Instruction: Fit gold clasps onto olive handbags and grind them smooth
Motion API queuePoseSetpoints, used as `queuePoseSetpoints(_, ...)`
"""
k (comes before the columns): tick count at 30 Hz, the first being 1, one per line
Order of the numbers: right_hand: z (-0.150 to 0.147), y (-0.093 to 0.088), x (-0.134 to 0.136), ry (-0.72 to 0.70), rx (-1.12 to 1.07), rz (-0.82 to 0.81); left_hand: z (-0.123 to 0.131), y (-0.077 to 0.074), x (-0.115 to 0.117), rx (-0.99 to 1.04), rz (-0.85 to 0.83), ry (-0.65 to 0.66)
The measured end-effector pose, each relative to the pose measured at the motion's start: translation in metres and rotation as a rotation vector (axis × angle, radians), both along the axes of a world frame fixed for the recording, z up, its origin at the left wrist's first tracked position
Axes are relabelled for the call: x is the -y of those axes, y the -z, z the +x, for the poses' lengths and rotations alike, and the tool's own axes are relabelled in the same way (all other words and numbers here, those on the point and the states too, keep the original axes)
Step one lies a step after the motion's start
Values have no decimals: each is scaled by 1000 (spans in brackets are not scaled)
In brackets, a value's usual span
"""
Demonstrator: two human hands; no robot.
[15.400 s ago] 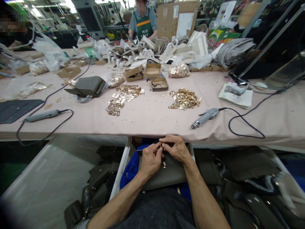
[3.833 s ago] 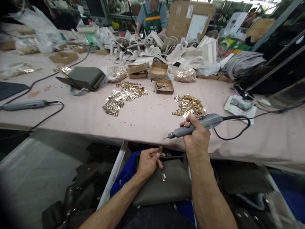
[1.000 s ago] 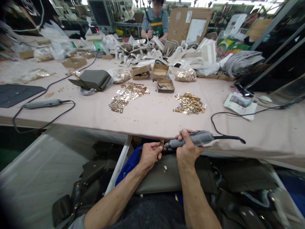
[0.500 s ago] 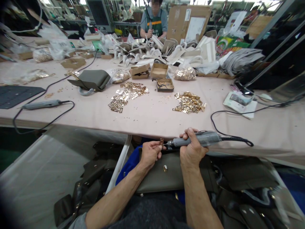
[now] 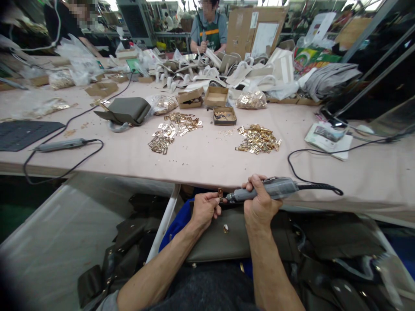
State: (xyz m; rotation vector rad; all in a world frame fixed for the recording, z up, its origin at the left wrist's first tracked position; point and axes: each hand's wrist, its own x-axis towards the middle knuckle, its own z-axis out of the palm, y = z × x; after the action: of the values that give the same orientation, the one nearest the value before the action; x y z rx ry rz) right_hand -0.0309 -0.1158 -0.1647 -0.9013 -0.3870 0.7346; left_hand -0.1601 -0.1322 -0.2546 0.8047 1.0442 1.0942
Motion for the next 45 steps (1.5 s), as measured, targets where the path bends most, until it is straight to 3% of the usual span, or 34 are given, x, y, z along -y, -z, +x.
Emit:
queuePoseSetpoints(22,-23,-3,3,47,142,32,0,-5,0,-27,-21,-3)
queuePoseSetpoints(38,-39,0,11,104,423,17,0,-9,0,-18,-39,4)
queuePoseSetpoints(45,-39,1,17,64,529,-45,1,-13,-1,3,-47,0)
